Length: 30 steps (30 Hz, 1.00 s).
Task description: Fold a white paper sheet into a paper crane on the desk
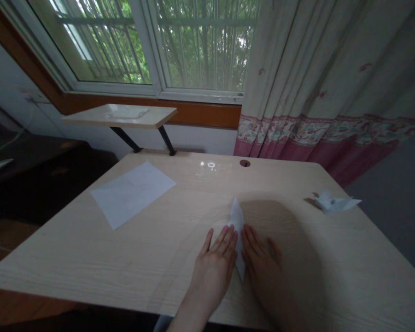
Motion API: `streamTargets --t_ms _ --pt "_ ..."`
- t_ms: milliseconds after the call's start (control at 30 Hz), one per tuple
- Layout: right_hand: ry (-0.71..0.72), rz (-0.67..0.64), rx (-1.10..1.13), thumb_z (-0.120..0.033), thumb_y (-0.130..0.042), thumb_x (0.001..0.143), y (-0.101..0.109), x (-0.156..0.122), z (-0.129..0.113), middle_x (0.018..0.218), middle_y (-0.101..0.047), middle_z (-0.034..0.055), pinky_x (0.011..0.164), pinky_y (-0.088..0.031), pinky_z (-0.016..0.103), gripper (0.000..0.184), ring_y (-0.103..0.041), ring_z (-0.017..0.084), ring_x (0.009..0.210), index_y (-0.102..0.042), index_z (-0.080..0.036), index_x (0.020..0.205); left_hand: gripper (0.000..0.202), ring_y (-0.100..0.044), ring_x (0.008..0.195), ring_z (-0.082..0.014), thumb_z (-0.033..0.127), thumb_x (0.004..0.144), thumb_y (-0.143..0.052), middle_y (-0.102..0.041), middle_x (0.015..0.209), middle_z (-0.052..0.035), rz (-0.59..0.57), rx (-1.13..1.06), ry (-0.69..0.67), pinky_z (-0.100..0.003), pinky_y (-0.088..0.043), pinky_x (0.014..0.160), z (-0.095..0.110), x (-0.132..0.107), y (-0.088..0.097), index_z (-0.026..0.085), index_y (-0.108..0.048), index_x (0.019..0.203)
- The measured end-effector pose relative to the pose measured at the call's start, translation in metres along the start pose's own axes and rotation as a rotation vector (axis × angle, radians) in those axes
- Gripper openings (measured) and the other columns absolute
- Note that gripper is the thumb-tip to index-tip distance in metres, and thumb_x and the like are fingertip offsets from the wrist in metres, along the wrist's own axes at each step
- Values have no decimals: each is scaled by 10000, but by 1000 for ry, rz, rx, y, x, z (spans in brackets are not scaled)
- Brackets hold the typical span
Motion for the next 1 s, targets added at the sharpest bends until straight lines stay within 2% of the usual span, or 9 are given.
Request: streamTargets --t_ms 100,200,400,567,733,833,933,1000 --pt "-1 -30 -18 -65 -263 845 -2 1 -2 1507 -155 60 1092 -198 613 607 -204 238 1404 -324 -155 1442 401 -412 1333 -196 260 996 -352 -431 1437 -69 0 13 -15 -470 -281 1137 1 -1 2 171 -456 1373" --pt "-6 -62 4 -102 -255 880 0 1 -2 1507 -147 69 1101 -162 611 578 -199 232 1406 -278 -142 1456 419 -397 1343 -201 301 1000 -348 -412 1453 -67 -26 0 -11 -501 -201 1159 0 -2 4 191 -419 1398" --pt "22 -138 98 -236 -284 928 7 -3 3 1525 -110 45 1124 -98 579 561 -113 213 1424 -197 -150 1476 550 -249 1413 -203 273 970 -403 -273 1523 -60 -188 -80 -49 -568 -55 1161 -2 -4 4 202 -216 1482" --pt "56 -211 138 -230 -331 878 12 -7 4 1539 -53 31 1137 -33 549 645 -26 188 1430 -132 -135 1484 595 -237 1417 -201 270 941 -460 -252 1531 -46 -248 -151 -55 -570 17 1156 -6 -4 5 225 -215 1481" --pt "54 -201 163 -231 -368 833 16 -8 5 1545 -56 38 1139 -14 544 698 -12 185 1431 -140 -130 1485 583 -272 1405 -210 266 932 -479 -286 1519 -52 -237 -185 -54 -582 20 1150 -7 -2 8 227 -256 1469" --pt "81 -203 173 -220 -396 794 16 -9 5 1546 -59 48 1140 -3 541 740 -17 185 1432 -145 -128 1484 540 -312 1387 -215 270 945 -460 -332 1500 -56 -187 -177 -64 -571 -14 1158 -5 -1 11 224 -295 1457" --pt "122 -205 196 -245 -464 757 17 -10 6 1546 -45 75 1137 7 545 814 -5 204 1433 -124 -115 1485 441 -359 1364 -212 289 980 -395 -397 1468 -48 -145 -159 -20 -570 -48 1161 -4 1 11 227 -380 1417" --pt "138 -212 215 -288 -527 745 16 -11 8 1547 -38 98 1136 9 552 872 -3 223 1434 -105 -104 1484 444 -358 1365 -217 344 986 -387 -391 1470 -56 -149 -161 22 -581 -67 1158 -4 0 9 220 -386 1413"
Point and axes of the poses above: each hand's wrist, its own x-axis towards the middle knuckle, its own y-axis out of the back of the hand, z = x × y, the point moved 8 cm from there along x, towards the middle knuckle
